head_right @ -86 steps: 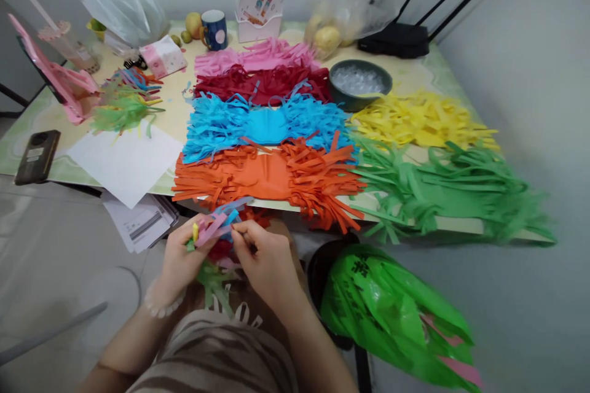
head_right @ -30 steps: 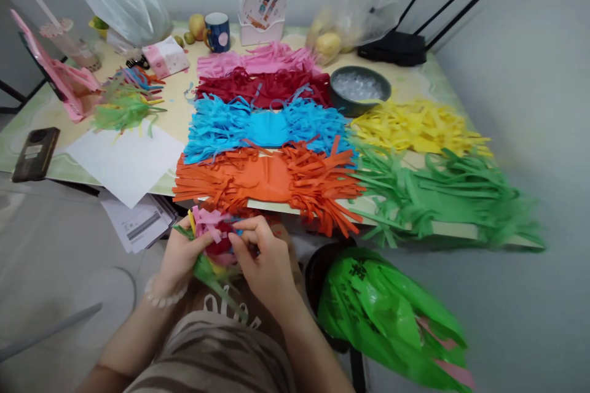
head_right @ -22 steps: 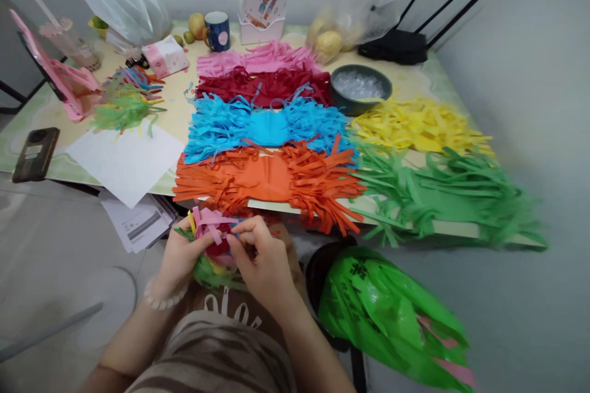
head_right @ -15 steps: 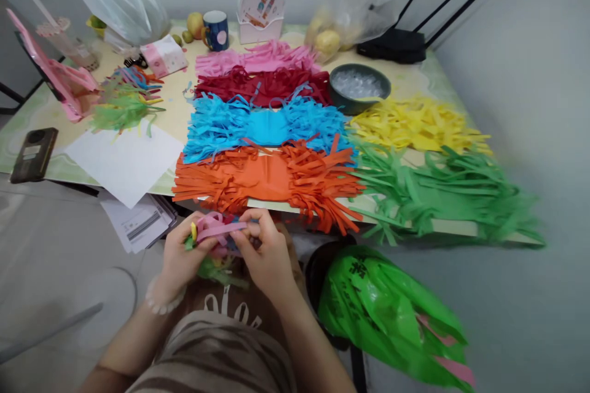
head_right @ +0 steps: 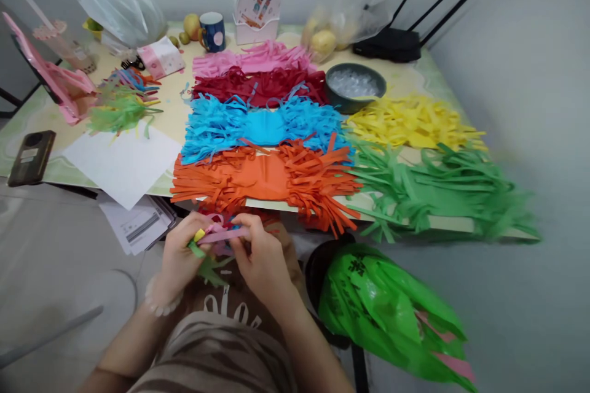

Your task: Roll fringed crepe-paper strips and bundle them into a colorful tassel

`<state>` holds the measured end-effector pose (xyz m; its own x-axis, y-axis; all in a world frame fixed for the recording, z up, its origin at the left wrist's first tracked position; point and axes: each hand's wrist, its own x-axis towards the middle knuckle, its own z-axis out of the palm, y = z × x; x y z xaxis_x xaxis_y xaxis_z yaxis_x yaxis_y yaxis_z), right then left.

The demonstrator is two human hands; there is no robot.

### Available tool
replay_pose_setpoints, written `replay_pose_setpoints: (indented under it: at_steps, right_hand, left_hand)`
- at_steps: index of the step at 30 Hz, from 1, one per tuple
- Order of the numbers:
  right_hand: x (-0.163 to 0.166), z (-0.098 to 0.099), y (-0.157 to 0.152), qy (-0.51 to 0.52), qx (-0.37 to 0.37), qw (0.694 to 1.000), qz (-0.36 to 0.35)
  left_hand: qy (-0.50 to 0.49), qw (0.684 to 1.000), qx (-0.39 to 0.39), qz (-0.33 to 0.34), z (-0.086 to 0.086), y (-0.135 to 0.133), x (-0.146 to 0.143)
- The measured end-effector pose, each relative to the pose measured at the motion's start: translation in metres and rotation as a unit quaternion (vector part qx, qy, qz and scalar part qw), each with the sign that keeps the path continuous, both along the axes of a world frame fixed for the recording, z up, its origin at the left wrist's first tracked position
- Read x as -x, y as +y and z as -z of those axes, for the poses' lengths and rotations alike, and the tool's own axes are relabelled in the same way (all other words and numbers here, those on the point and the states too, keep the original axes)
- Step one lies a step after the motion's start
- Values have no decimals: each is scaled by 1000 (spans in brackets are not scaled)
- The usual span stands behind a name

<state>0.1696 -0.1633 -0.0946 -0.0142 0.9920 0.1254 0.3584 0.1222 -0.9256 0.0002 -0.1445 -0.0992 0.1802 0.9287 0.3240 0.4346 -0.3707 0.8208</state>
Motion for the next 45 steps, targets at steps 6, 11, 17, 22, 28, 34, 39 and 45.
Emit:
replay_pose_setpoints:
  at_steps: [6, 11, 17, 22, 28, 34, 39, 45]
  right_hand:
    - [-6, 16, 15, 217, 179, 957, -73]
    - [-13, 24, 19, 250, 194, 948, -22]
    - [-22, 16, 12, 272, 171, 947, 21]
    - [-23, 13, 13, 335, 120, 933, 61]
    - [-51, -8, 14, 381, -19, 902, 204]
    - [-61, -45, -10, 314, -124, 906, 255]
    - [-28, -23, 2, 114, 38, 993, 11]
    - [-3, -5, 27, 78, 103, 985, -117]
  left_hand:
    - [-18, 998, 38, 44, 7, -3, -4]
    - [-67, 978, 196, 20, 18, -2, -11]
    - [-100, 957, 270, 23, 19, 2, -16]
    - [-109, 949, 296, 11, 22, -1, -16]
    - [-122, 928, 348, 58, 36, 2, -1]
    - [-278, 871, 401, 59, 45, 3, 15]
    - [-234, 876, 408, 103, 23, 2, 9]
    - [-162, 909, 364, 124, 1, 1, 1]
